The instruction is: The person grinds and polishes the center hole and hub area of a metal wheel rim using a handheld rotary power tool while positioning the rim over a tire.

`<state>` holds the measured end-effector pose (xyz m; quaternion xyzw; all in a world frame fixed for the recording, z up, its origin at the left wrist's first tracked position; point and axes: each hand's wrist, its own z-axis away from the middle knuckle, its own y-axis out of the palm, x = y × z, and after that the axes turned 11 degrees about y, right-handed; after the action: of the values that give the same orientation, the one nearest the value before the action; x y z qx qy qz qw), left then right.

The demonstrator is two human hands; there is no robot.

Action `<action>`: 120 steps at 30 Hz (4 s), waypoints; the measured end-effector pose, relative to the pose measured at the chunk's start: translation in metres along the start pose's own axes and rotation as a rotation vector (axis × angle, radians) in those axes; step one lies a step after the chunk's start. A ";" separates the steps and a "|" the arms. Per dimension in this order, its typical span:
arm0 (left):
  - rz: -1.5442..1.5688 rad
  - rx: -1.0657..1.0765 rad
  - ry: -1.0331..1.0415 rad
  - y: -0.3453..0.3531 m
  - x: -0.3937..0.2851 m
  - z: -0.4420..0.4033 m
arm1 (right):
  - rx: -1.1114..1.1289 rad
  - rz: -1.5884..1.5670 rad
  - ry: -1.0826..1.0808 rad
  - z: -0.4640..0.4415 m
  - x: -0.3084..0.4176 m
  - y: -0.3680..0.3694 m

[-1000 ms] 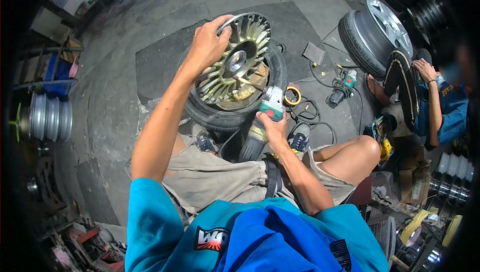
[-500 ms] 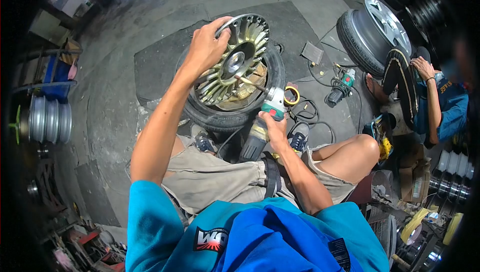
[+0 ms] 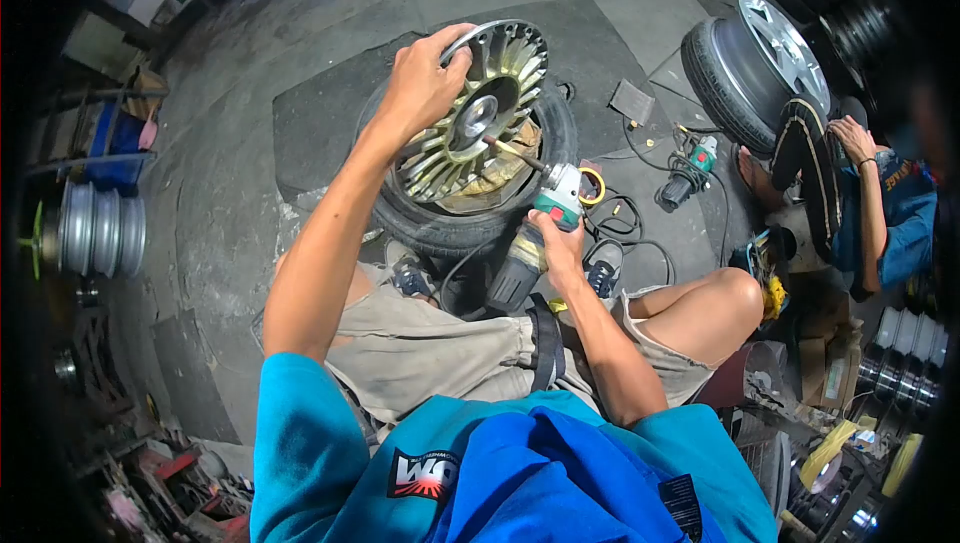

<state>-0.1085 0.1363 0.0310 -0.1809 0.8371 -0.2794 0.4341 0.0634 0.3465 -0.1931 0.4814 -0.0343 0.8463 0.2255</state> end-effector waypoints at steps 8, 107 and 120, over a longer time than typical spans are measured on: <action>0.032 0.029 -0.060 -0.001 -0.001 0.000 | 0.331 -0.207 0.339 0.036 0.008 0.002; -0.005 0.059 0.019 0.030 -0.017 -0.029 | 0.023 0.079 0.097 0.004 0.005 -0.011; 0.023 0.360 -0.203 -0.043 -0.010 0.065 | -0.006 0.040 0.041 0.002 0.029 -0.071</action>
<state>-0.0461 0.0885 0.0338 -0.1181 0.7277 -0.3998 0.5446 0.0825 0.4199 -0.1793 0.4625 -0.0418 0.8602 0.2107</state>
